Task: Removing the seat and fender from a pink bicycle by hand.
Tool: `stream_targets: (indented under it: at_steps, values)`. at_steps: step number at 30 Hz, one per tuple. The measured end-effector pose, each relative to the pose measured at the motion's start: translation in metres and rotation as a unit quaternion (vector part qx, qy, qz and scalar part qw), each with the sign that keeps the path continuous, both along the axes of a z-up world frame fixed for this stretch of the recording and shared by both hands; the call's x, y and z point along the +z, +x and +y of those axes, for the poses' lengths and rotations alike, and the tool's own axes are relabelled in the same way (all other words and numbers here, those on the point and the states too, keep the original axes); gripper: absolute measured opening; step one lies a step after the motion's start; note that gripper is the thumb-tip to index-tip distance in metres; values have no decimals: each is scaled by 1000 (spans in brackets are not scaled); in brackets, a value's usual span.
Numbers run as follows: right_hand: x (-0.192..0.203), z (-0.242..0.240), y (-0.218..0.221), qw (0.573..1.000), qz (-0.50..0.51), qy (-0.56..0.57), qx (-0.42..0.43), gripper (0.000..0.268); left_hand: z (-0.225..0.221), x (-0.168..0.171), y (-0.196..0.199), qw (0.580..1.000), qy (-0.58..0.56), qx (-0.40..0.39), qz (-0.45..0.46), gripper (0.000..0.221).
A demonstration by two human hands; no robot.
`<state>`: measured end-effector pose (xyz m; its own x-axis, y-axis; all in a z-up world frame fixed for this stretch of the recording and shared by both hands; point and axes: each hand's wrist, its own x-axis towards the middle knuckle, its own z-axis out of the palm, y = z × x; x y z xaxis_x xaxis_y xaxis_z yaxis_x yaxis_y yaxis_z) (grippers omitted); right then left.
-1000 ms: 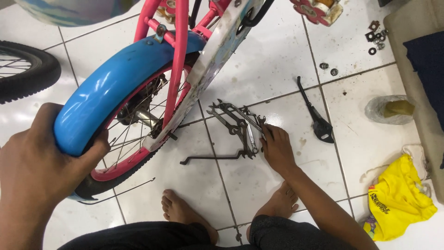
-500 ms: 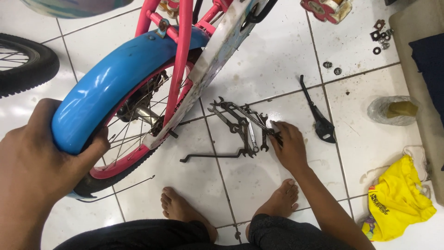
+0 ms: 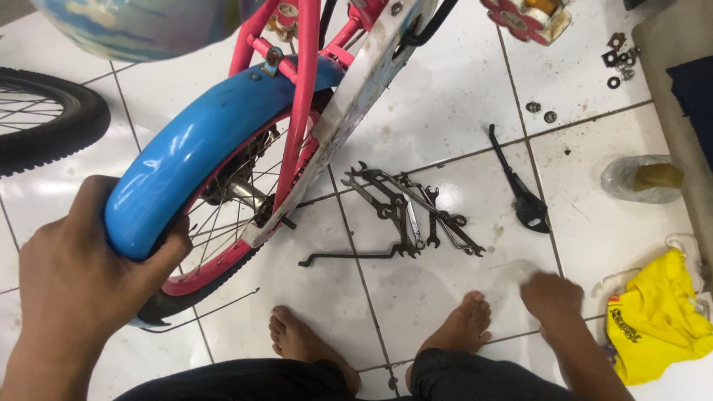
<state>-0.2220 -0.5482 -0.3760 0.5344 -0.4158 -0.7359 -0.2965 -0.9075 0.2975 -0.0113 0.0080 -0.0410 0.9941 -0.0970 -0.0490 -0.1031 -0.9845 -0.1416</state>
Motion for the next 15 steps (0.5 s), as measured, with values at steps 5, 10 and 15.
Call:
stream_targets:
  at_steps: [5,10,15]
  values:
    - [17,-37,-50,986,-12,-18,167,47,1,1,1,1000,-24,1,-3,63]
    - [46,-19,-55,985,-172,-2,23,42,-11,6,-1,997,-72,-18,-11,62]
    - [22,0,-73,935,-318,84,-129,28,-5,6,-2,997,-73,-4,-4,60]
